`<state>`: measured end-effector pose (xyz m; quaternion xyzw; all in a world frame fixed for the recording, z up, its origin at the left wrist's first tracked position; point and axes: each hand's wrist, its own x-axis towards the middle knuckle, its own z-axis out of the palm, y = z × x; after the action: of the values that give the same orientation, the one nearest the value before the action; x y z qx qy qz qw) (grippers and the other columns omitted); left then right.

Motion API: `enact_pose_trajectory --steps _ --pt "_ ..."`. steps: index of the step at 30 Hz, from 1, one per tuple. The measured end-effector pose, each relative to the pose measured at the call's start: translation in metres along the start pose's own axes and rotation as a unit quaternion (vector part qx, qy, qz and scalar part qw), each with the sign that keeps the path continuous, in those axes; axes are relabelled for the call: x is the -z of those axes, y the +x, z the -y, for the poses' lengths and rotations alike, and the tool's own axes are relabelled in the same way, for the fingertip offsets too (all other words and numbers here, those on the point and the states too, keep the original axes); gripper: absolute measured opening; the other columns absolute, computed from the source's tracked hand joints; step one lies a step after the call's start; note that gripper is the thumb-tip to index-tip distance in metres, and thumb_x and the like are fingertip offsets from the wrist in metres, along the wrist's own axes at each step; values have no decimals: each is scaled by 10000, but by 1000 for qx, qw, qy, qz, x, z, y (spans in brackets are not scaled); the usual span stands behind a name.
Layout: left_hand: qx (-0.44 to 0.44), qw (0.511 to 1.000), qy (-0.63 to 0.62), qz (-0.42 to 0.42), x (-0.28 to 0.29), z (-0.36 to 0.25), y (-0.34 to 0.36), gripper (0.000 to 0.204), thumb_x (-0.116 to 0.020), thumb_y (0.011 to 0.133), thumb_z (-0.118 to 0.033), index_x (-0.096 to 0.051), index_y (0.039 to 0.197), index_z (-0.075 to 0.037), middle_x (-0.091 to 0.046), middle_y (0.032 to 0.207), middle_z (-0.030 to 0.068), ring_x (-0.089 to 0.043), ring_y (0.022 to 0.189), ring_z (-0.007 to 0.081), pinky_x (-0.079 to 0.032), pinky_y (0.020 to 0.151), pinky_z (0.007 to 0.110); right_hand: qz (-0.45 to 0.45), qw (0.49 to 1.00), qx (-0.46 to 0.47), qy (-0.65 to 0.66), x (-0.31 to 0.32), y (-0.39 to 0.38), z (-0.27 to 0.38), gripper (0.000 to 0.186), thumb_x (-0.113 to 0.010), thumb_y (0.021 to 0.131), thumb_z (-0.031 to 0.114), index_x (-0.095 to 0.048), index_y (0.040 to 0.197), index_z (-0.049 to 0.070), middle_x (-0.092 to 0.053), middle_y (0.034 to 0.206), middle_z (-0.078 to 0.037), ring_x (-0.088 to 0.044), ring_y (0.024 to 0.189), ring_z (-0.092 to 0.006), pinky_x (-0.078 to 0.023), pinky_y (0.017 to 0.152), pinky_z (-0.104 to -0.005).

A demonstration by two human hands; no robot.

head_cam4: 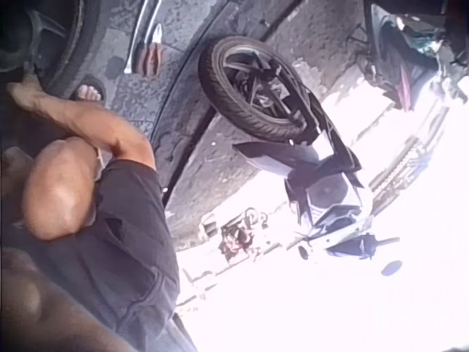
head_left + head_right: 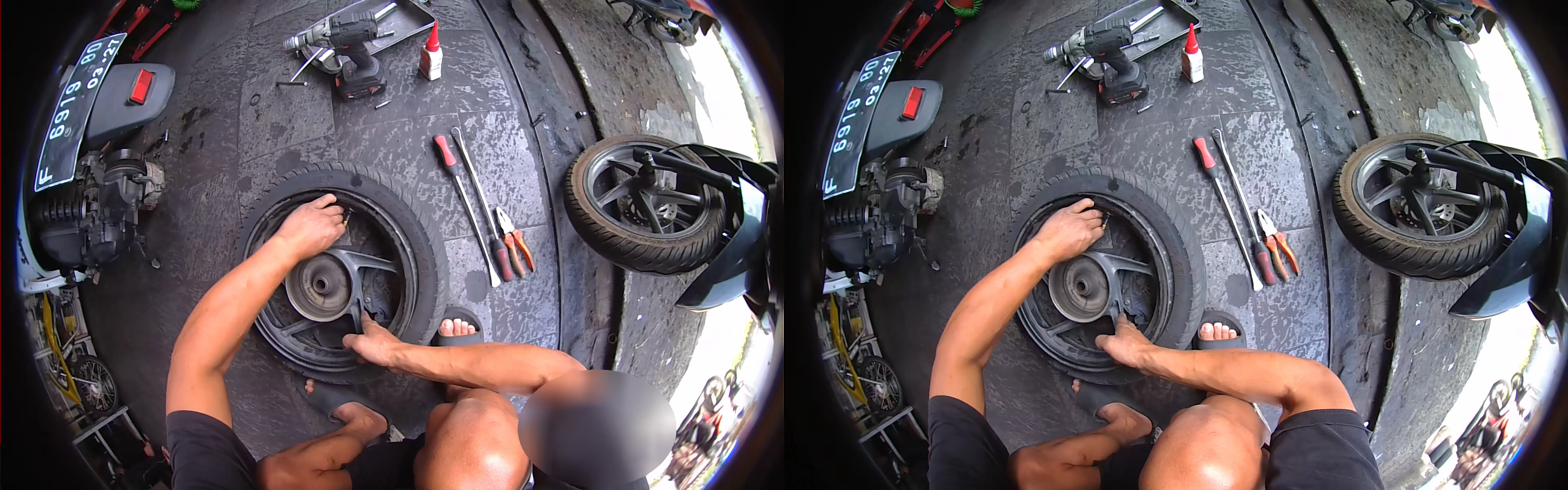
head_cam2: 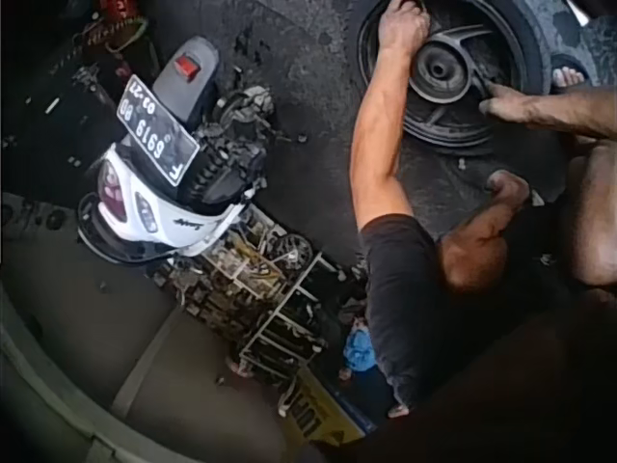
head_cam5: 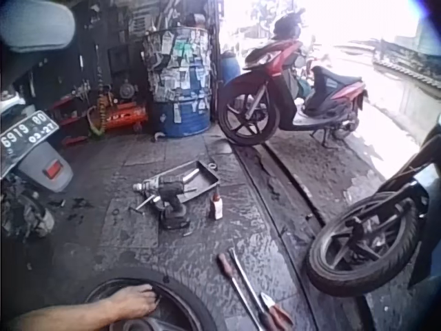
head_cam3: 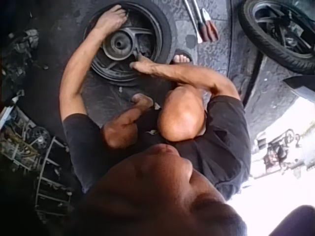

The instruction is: The person is removing a tire from a motorcycle rim, cleaning the rim with a wire brush, and preparing it for a new tire.

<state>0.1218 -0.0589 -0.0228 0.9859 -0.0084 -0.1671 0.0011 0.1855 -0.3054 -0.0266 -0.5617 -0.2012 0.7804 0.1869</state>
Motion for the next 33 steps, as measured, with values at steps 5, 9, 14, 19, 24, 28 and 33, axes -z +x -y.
enact_pose_trajectory --steps 5,9,14,19,24,28,33 --pt "305 912 -271 -44 31 -76 24 393 -645 867 -313 -588 1103 -5 -689 968 176 -654 961 359 -522 814 473 24 984 168 -56 67 -47 32 253 -560 897 115 -669 1037 -66 -701 836 -107 -673 798 -164 -538 742 -297" --pt "455 751 -467 -107 5 -123 50 951 -647 813 -611 -389 1271 182 -652 917 346 -644 976 468 -508 871 464 -518 783 324 -113 187 -5 69 265 -642 872 217 -650 991 -20 -692 888 -221 -688 851 -344 -520 763 -426" --pt "562 657 -492 -103 4 -131 72 845 -721 790 -546 -530 1166 187 -650 1108 301 -640 1072 382 -474 945 400 -590 696 226 -341 258 64 99 404 -699 845 328 -592 1083 18 -621 1044 -204 -619 1003 -369 -505 835 -463" --pt "521 619 -568 -152 -17 -124 85 771 -730 759 -505 -562 1127 152 -633 1060 360 -628 1058 439 -484 930 440 -575 668 196 -430 285 101 97 376 -670 845 275 -524 1091 31 -594 1084 -194 -610 1004 -395 -519 830 -483" --pt "529 662 -531 -7 11 -122 84 589 -664 750 -413 -648 927 149 -660 956 343 -659 998 420 -498 873 409 -525 742 342 -236 265 38 126 315 -582 861 189 -456 1080 0 -603 987 -290 -606 904 -490 -479 812 -545" --pt "522 671 -525 -39 16 -138 71 587 -676 741 -418 -645 910 144 -654 908 348 -663 940 440 -514 849 441 -544 706 452 -44 243 -89 162 279 -643 923 288 -558 964 25 -555 676 -65 -495 615 -158 -432 603 -316" --pt "504 660 -551 -81 -4 -150 65 495 -724 762 -358 -631 865 117 -674 806 286 -684 818 401 -518 740 425 -364 662 580 305 252 -157 158 599 -435 929 673 -511 899 79 -458 648 -11 -432 524 -109 -331 459 -241"
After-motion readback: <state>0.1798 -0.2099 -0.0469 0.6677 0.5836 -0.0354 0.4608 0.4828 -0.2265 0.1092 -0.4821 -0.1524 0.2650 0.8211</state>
